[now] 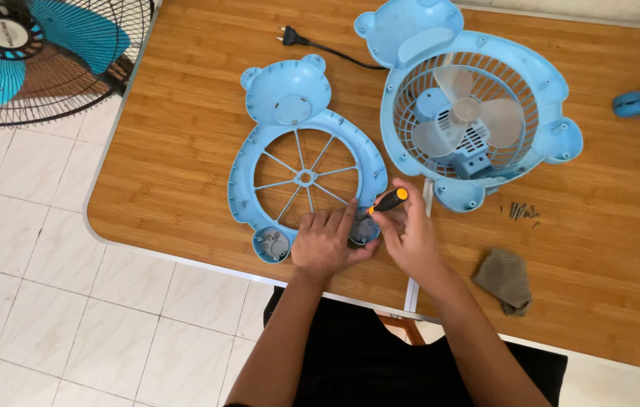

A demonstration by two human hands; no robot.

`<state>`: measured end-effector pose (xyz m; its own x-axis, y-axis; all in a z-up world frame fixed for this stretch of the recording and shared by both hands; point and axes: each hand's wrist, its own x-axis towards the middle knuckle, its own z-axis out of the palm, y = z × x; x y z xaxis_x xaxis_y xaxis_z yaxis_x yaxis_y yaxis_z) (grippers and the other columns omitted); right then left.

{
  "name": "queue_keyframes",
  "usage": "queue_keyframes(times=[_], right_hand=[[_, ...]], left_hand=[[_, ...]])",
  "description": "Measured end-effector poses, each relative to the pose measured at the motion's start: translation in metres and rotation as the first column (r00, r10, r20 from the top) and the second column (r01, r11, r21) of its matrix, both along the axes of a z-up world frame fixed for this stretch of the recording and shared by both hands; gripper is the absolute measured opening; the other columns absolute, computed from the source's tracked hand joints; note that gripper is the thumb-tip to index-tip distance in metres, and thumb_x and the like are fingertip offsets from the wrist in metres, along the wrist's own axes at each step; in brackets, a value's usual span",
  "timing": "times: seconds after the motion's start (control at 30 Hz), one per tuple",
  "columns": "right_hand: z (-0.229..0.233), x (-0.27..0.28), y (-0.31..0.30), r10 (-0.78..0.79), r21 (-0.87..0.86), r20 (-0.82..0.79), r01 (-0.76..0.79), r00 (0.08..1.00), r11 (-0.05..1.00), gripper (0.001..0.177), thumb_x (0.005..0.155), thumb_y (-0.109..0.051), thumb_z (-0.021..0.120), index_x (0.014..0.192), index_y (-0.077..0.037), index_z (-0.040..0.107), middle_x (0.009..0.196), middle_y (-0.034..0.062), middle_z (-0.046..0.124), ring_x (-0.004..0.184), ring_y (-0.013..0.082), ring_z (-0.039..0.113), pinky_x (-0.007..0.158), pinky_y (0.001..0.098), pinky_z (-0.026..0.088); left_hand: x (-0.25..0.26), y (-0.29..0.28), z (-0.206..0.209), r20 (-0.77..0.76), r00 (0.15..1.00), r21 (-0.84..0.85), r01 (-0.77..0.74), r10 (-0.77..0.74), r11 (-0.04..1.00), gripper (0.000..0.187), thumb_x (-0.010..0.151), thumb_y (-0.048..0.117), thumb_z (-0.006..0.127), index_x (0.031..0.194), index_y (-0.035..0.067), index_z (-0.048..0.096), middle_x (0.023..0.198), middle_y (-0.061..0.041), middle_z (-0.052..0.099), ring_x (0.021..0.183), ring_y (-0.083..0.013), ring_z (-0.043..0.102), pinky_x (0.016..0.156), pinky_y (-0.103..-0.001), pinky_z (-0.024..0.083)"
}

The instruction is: The person disassembles a blue bear-shaped electric fan on a wooden table. They use a screwdriver to remove screws from the front grille and base, then separate the grille, remove the fan blades, and place the parts on the table.

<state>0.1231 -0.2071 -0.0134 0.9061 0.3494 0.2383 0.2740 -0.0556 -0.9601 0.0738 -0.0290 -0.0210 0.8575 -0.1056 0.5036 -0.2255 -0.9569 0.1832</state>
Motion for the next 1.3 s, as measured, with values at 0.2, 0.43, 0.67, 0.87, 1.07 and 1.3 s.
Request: queue_keyframes(times=[0.2,0.43,0.67,0.87,1.07,1.3], right_hand=[[0.008,0.007,0.003,0.009,-0.25,-0.034,-0.017,0.999,0.968,0.06,0.1,-0.01,0.065,0.15,-0.003,0.033,0.112,0.0119,0.071,0.103,0.0208,0.077,0.085,0.0314,0.061],[0.014,0.005,0.006,-0.004,-0.348,0.032,0.015,0.999,0.937,0.061,0.098,-0.013,0.068,0.148,-0.004,0.035,0.109,0.0141,0.076,0.101,0.025,0.077,0.082,0.0347,0.061],[0.011,0.007,0.008,-0.024,-0.357,0.045,0.039,0.999,0.933,0.06,0.098,-0.013,0.069,0.147,-0.004,0.037,0.107,0.0133,0.077,0.099,0.0233,0.078,0.08,0.0336,0.06],[0.0,0.01,0.007,-0.003,-0.225,0.036,0.011,0.999,0.974,0.06,0.1,-0.008,0.068,0.149,-0.001,0.034,0.112,0.0147,0.072,0.1,0.023,0.077,0.083,0.032,0.061],[-0.002,0.011,0.007,-0.019,-0.273,0.019,0.023,1.0,0.962,0.061,0.098,-0.01,0.07,0.148,-0.001,0.036,0.11,0.0133,0.073,0.098,0.0221,0.078,0.08,0.0323,0.062],[0.022,0.011,0.007,0.067,-0.467,0.156,0.014,0.985,0.884,0.068,0.092,-0.015,0.075,0.148,-0.005,0.039,0.106,0.0069,0.076,0.092,0.0208,0.077,0.068,0.0325,0.061]], left_hand=[[0.0,0.002,-0.003,0.015,1.0,-0.029,0.023,-0.023,0.999,0.076,0.079,0.065,0.073,0.125,0.005,0.071,0.091,-0.008,0.071,0.083,-0.0233,0.065,0.079,-0.04,0.05],[0.0,0.002,-0.003,0.019,0.999,-0.05,0.031,-0.031,0.998,0.074,0.079,0.063,0.074,0.124,0.004,0.071,0.094,-0.006,0.072,0.081,-0.0235,0.064,0.076,-0.041,0.05],[0.0,0.002,-0.005,0.042,0.999,-0.039,0.024,-0.023,0.999,0.075,0.078,0.062,0.074,0.125,0.004,0.071,0.095,-0.006,0.072,0.081,-0.0236,0.063,0.075,-0.041,0.049],[-0.001,0.002,-0.005,0.026,1.0,-0.035,0.018,-0.017,0.999,0.075,0.078,0.063,0.075,0.125,0.005,0.071,0.09,-0.005,0.069,0.08,-0.0237,0.063,0.075,-0.041,0.049],[0.0,0.002,-0.005,0.038,0.999,-0.041,0.017,-0.016,0.999,0.075,0.077,0.063,0.075,0.124,0.005,0.071,0.093,-0.005,0.071,0.081,-0.0232,0.063,0.075,-0.041,0.048],[-0.001,0.002,-0.005,0.041,0.999,-0.036,0.025,-0.024,0.999,0.076,0.076,0.063,0.074,0.125,0.005,0.07,0.098,-0.004,0.072,0.083,-0.0222,0.064,0.077,-0.04,0.048]])
